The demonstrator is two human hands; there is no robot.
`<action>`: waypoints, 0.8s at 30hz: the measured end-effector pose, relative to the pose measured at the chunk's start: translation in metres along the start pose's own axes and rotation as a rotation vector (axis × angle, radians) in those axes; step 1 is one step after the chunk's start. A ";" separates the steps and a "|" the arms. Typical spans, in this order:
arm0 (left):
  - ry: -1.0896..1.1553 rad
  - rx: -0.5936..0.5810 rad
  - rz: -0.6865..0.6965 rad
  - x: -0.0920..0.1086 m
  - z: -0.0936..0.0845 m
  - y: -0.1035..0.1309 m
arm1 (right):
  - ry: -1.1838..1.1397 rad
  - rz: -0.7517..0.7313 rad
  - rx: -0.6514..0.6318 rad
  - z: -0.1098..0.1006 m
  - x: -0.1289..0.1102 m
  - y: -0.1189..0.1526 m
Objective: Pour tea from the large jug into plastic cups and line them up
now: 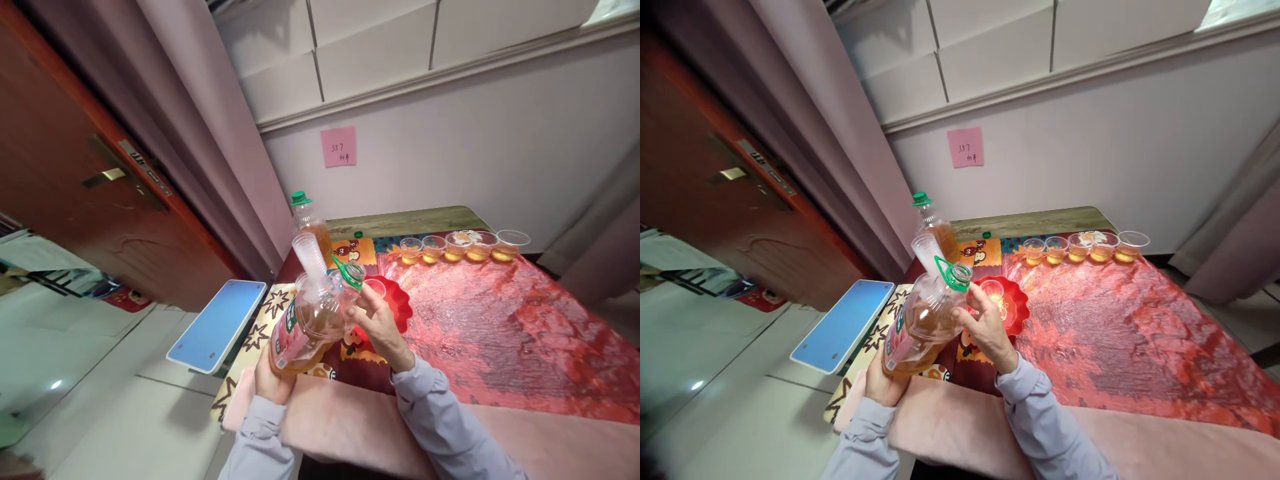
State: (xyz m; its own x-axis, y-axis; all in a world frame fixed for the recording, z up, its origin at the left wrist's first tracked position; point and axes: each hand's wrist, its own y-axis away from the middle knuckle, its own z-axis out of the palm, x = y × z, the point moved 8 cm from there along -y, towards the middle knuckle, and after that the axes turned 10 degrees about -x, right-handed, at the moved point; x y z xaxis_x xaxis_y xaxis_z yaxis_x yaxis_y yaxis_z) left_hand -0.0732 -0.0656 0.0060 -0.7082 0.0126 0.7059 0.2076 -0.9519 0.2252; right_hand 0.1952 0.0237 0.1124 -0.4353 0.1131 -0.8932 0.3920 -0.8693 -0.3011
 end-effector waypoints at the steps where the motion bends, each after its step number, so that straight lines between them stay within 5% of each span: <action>1: 0.052 -0.001 -0.018 0.001 0.001 0.001 | -0.024 0.007 0.015 0.001 0.001 0.000; 7: 0.050 -0.097 0.011 0.034 0.018 0.014 | -0.132 0.048 0.070 0.008 0.005 0.004; 12: 0.031 -0.051 0.041 0.060 0.011 0.025 | -0.178 0.000 0.110 0.022 0.001 0.007; 18: 0.072 0.062 -0.038 0.063 0.002 0.031 | -0.164 0.018 0.168 0.024 0.015 0.009; 24: 0.077 0.009 -0.034 0.058 0.015 0.029 | -0.157 0.011 0.210 0.018 0.025 0.008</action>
State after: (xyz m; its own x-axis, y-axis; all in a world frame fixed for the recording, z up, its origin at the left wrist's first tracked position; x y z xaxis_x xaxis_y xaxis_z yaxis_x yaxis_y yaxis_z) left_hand -0.0983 -0.0875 0.0638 -0.7648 0.0206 0.6439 0.1883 -0.9487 0.2541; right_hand 0.1723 0.0111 0.0939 -0.5588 0.0409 -0.8283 0.2277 -0.9528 -0.2007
